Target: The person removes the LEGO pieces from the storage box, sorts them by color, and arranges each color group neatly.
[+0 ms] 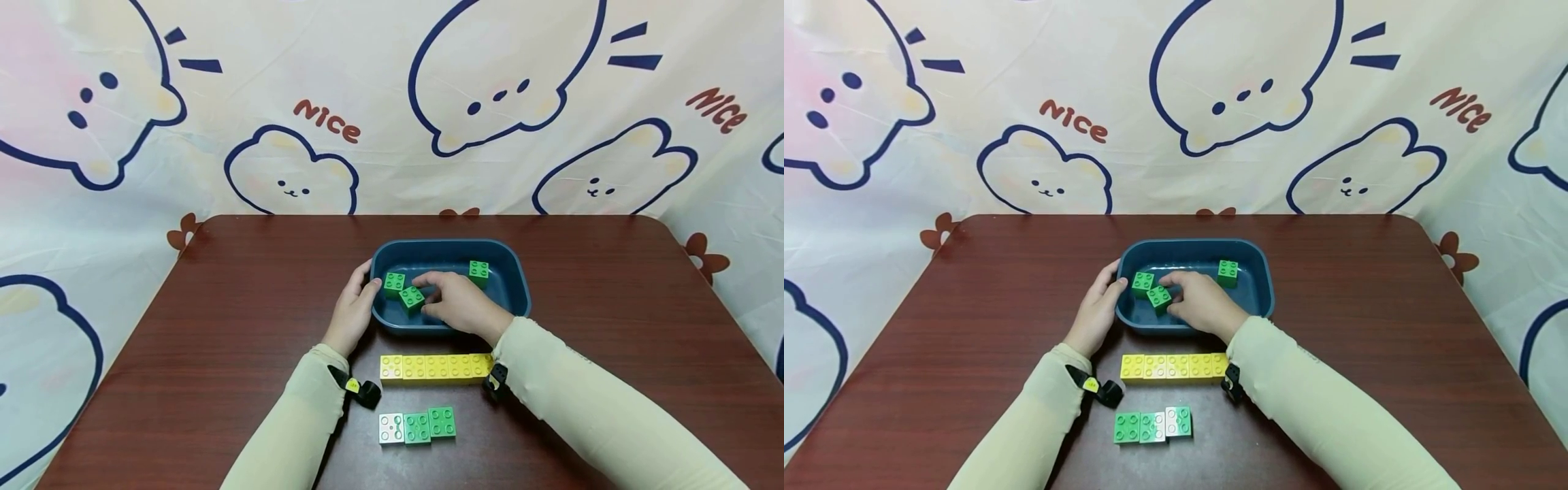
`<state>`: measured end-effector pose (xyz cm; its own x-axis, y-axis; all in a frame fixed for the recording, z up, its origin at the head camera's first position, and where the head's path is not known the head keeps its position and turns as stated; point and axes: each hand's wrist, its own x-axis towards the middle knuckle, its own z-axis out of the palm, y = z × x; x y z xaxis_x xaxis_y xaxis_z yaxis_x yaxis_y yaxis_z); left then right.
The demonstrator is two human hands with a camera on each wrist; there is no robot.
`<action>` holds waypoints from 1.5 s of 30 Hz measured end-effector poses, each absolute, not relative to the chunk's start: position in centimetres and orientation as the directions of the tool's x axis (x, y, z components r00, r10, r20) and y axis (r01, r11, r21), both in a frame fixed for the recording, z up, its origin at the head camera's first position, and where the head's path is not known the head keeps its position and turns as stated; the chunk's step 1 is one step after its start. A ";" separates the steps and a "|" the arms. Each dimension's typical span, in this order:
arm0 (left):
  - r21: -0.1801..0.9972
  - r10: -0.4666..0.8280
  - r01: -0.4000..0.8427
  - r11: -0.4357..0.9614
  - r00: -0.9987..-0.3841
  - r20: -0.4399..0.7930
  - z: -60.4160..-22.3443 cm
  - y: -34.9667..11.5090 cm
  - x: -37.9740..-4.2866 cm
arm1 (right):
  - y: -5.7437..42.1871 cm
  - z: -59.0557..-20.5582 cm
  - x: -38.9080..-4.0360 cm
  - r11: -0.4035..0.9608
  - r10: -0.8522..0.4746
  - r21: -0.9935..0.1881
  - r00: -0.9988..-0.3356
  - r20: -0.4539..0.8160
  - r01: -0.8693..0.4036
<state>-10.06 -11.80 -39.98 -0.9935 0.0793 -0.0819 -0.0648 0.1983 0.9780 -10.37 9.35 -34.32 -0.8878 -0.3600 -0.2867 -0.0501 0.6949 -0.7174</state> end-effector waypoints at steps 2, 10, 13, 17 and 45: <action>0.978 0.078 -0.063 0.197 -0.994 -0.079 -40.0 -11.8 -10.1 | 9.3 -34.4 -10.4 0.695 -0.355 -0.717 -0.891 -0.284 -0.048; 0.980 0.080 -0.054 0.191 -0.994 -0.070 -40.0 -11.9 -10.1 | 9.3 -34.4 -10.4 0.690 -0.345 -0.723 -0.897 -0.277 -0.042; 0.979 0.082 -0.058 0.193 -0.994 -0.075 -40.0 -11.9 -10.0 | 9.3 -34.4 -10.3 0.685 -0.351 -0.727 -0.895 -0.277 -0.044; 0.978 0.082 -0.067 0.198 -0.993 -0.085 -40.0 -11.9 -9.9 | 9.4 -34.5 -10.3 0.691 -0.373 -0.719 -0.888 -0.269 -0.072; 0.980 0.082 -0.047 0.192 -0.995 -0.064 -40.2 -11.9 -10.0 | 12.4 -31.8 -7.4 0.593 -0.334 -0.788 -0.941 -0.053 -0.166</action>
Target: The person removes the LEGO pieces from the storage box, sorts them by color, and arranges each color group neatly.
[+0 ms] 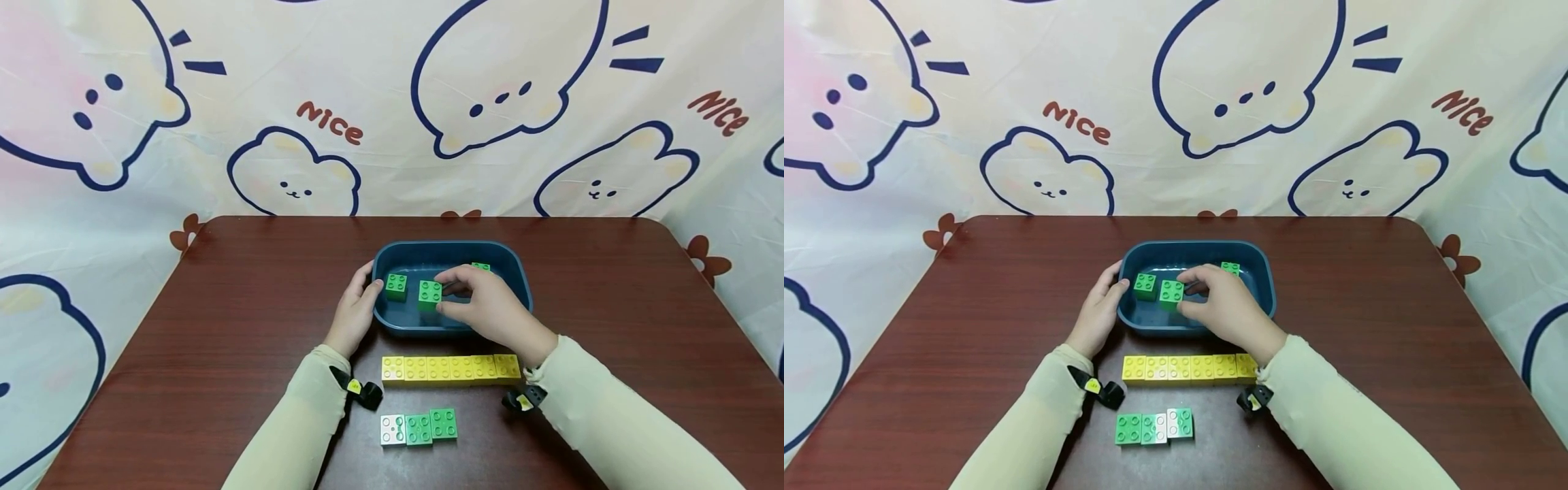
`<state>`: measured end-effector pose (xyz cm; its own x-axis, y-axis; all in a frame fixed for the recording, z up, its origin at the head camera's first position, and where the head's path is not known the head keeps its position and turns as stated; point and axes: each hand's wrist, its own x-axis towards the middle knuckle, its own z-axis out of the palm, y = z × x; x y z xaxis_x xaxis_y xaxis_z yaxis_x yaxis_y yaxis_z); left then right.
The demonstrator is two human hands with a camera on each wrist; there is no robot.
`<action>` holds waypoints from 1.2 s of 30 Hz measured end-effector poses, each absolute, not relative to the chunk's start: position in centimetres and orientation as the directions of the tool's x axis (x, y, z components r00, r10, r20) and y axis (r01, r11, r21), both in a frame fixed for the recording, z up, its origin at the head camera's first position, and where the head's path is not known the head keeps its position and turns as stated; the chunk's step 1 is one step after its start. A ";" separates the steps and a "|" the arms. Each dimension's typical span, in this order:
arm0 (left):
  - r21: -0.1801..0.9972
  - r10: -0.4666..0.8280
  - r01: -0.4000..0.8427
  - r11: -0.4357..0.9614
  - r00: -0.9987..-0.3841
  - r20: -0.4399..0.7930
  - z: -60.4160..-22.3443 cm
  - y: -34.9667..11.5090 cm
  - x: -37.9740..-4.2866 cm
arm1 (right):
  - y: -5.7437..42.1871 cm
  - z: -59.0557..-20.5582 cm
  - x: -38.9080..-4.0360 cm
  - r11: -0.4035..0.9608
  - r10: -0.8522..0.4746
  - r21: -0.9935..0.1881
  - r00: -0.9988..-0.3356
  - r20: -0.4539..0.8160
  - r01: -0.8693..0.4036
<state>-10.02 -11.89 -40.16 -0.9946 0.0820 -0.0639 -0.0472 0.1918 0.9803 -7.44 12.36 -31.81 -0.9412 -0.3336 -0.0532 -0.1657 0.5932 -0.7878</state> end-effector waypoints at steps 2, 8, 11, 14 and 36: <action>0.980 0.080 -0.048 0.194 -0.995 -0.064 -40.2 -11.9 -10.0 | 12.6 -31.5 -6.9 0.579 -0.337 -0.794 -0.941 -0.027 -0.185; 0.980 0.079 -0.053 0.194 -0.994 -0.069 -40.0 -11.9 -10.0 | 13.3 -30.5 -5.0 0.548 -0.334 -0.809 -0.942 0.020 -0.211; 0.980 0.081 -0.055 0.193 -0.994 -0.072 -40.0 -11.9 -10.0 | 13.6 -30.0 -4.0 0.537 -0.323 -0.817 -0.946 0.034 -0.213; 0.979 0.080 -0.058 0.194 -0.994 -0.075 -40.0 -12.0 -10.0 | 14.0 -29.8 -3.0 0.523 -0.317 -0.824 -0.947 0.048 -0.217; 0.977 0.073 -0.067 0.204 -0.994 -0.084 -39.9 -11.9 -10.0 | 17.9 -29.8 1.2 0.476 -0.529 -0.834 -0.848 -0.017 -0.280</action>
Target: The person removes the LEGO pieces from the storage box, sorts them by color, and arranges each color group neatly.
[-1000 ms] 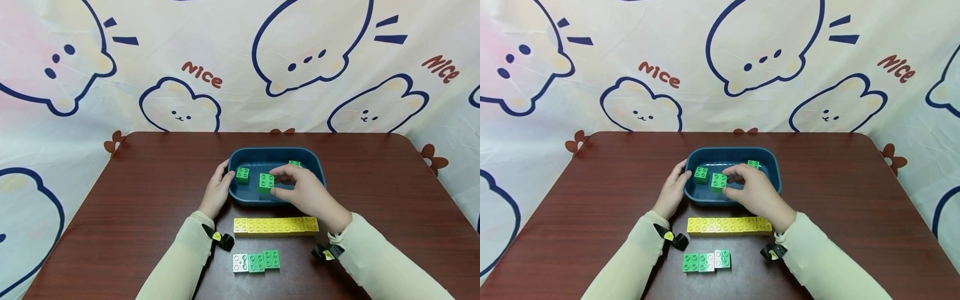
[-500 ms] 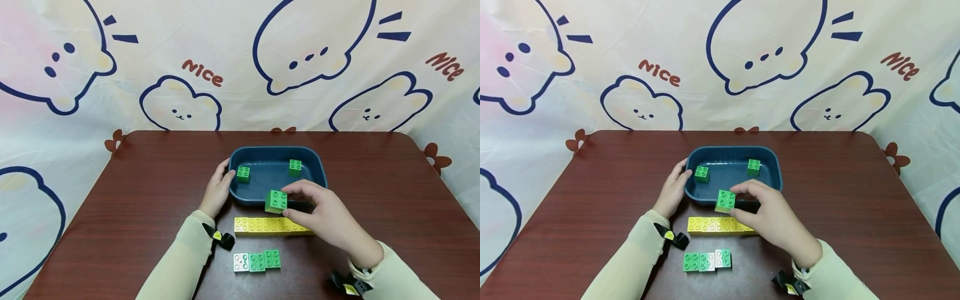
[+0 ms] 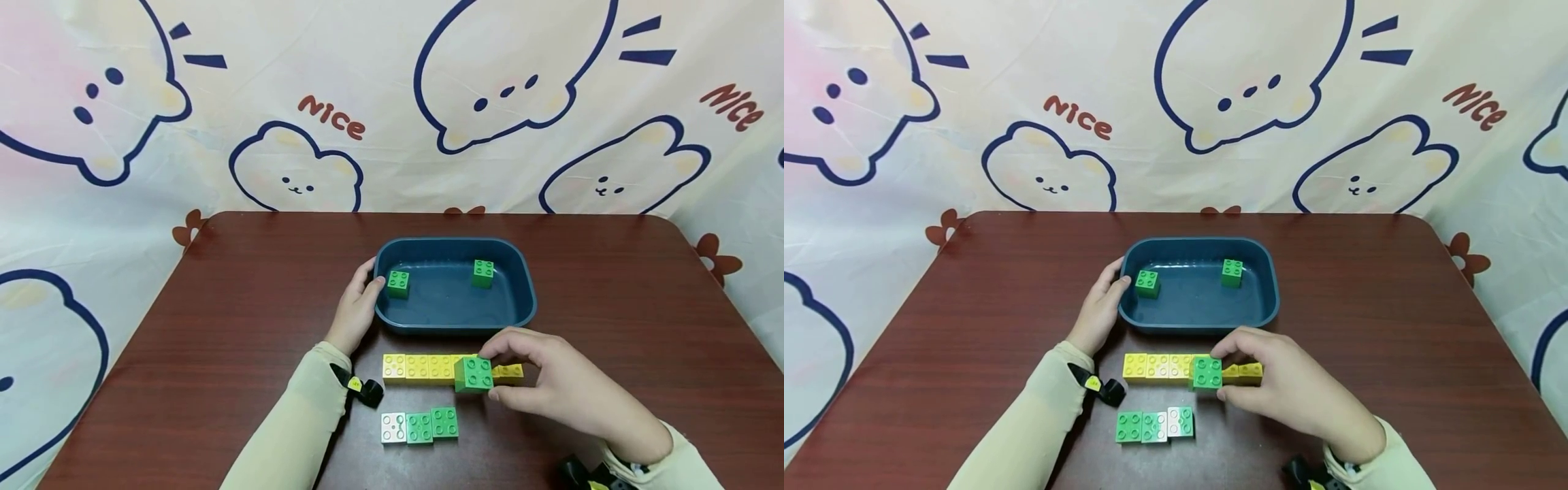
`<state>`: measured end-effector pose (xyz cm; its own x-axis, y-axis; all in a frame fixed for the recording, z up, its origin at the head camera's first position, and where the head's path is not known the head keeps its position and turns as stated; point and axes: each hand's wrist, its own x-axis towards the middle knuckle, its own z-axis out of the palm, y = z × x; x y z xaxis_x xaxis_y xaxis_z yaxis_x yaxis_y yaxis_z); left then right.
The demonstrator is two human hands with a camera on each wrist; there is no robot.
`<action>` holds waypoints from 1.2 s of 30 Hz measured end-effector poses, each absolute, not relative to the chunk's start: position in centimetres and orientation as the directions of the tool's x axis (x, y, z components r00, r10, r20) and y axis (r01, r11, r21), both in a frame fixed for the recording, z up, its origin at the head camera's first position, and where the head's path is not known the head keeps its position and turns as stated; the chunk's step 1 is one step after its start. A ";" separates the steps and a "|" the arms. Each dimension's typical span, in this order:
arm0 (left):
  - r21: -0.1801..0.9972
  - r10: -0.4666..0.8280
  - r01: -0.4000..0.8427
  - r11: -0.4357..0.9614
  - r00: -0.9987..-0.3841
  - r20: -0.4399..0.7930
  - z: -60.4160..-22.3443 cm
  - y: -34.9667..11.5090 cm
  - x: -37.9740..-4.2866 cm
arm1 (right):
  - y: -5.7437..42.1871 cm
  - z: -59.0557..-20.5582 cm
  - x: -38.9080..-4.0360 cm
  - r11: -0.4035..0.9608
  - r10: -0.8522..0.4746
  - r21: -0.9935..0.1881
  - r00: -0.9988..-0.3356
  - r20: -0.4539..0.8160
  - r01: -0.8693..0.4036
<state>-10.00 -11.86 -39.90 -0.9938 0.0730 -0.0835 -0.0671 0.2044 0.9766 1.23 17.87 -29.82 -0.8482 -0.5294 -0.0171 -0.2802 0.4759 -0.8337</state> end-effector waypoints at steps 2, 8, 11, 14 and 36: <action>0.976 0.073 -0.068 0.205 -0.994 -0.084 -39.9 -11.9 -10.0 | 18.0 -29.9 1.2 0.484 -0.552 -0.826 -0.834 -0.030 -0.290; 0.978 0.078 -0.072 0.197 -0.993 -0.089 -39.9 -11.9 -10.0 | 18.1 -30.0 1.0 0.516 -0.597 -0.811 -0.795 -0.109 -0.276; 0.978 0.081 -0.065 0.196 -0.993 -0.082 -39.9 -11.9 -10.0 | 18.1 -30.2 0.9 0.528 -0.615 -0.803 -0.777 -0.135 -0.278; 0.979 0.082 -0.060 0.194 -0.994 -0.077 -39.8 -11.8 -10.0 | 18.1 -30.4 0.8 0.552 -0.626 -0.786 -0.761 -0.170 -0.278; 0.980 0.082 -0.065 0.188 -0.993 -0.082 -39.9 -11.8 -10.0 | 17.5 -32.4 0.5 0.575 -0.668 -0.781 -0.691 -0.277 -0.243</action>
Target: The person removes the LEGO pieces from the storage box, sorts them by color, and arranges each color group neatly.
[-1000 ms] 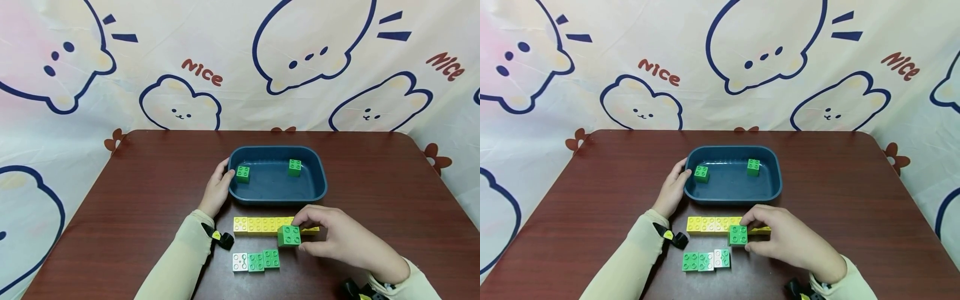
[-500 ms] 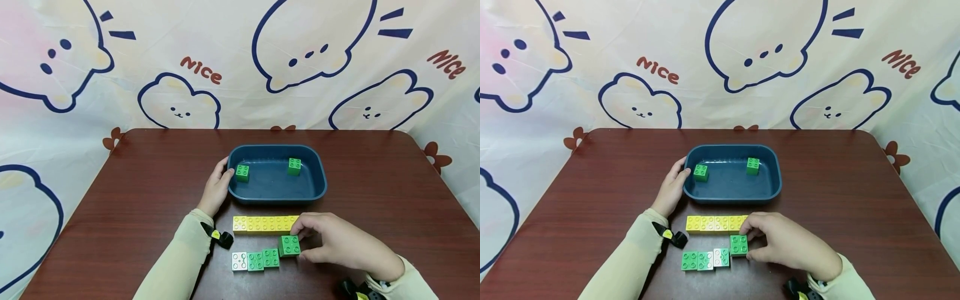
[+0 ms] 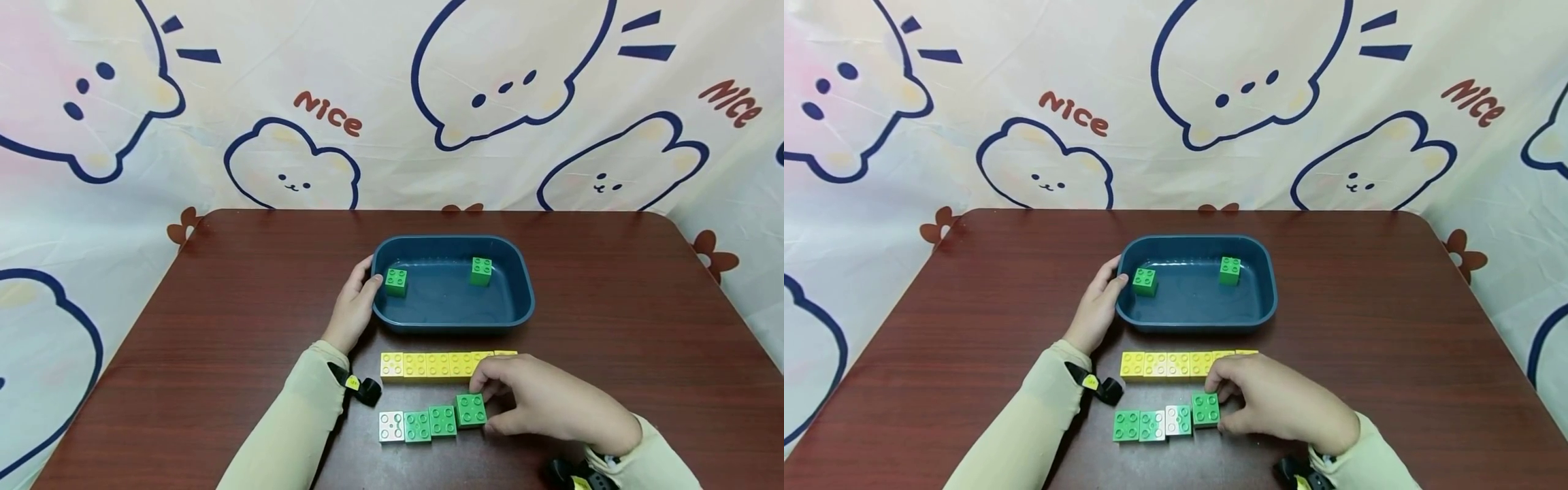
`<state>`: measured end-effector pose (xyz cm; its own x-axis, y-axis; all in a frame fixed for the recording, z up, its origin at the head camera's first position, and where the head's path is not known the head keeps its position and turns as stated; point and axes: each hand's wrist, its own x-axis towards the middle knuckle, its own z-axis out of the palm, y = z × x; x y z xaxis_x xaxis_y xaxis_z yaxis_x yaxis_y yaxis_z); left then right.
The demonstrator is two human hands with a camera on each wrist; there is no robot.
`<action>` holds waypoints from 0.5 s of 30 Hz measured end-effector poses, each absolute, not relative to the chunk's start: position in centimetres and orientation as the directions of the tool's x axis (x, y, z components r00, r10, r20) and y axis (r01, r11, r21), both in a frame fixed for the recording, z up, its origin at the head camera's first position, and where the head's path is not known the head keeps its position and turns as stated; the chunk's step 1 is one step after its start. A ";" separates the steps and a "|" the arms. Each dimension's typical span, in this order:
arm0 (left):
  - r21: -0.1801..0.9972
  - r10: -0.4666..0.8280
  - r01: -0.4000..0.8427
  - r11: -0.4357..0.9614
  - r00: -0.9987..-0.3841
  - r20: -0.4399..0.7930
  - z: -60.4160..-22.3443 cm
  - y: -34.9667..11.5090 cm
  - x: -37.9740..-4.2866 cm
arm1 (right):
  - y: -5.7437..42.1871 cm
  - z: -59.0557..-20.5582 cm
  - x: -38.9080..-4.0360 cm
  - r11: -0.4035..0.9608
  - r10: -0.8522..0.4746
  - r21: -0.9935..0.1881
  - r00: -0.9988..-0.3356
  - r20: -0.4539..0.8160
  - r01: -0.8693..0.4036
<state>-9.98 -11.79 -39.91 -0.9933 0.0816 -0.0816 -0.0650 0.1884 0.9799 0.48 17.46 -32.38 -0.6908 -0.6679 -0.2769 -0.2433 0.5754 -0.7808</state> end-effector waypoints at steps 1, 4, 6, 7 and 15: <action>0.980 0.081 -0.065 0.189 -0.993 -0.081 -39.9 -11.8 -10.0 | 17.4 -32.4 0.5 0.575 -0.670 -0.781 -0.689 -0.277 -0.244; 0.980 0.080 -0.065 0.188 -0.993 -0.081 -39.9 -11.8 -10.0 | 17.3 -32.6 0.5 0.572 -0.674 -0.783 -0.684 -0.280 -0.243; 0.980 0.082 -0.067 0.188 -0.993 -0.084 -39.8 -11.8 -9.9 | 17.2 -32.7 0.5 0.575 -0.674 -0.782 -0.682 -0.284 -0.243; 0.980 0.083 -0.069 0.188 -0.993 -0.085 -39.9 -11.8 -9.9 | 17.1 -32.8 0.5 0.577 -0.674 -0.780 -0.682 -0.286 -0.242; 0.979 0.089 -0.073 0.188 -0.992 -0.091 -40.0 -11.8 -10.0 | 16.8 -33.0 0.6 0.600 -0.674 -0.752 -0.679 -0.291 -0.273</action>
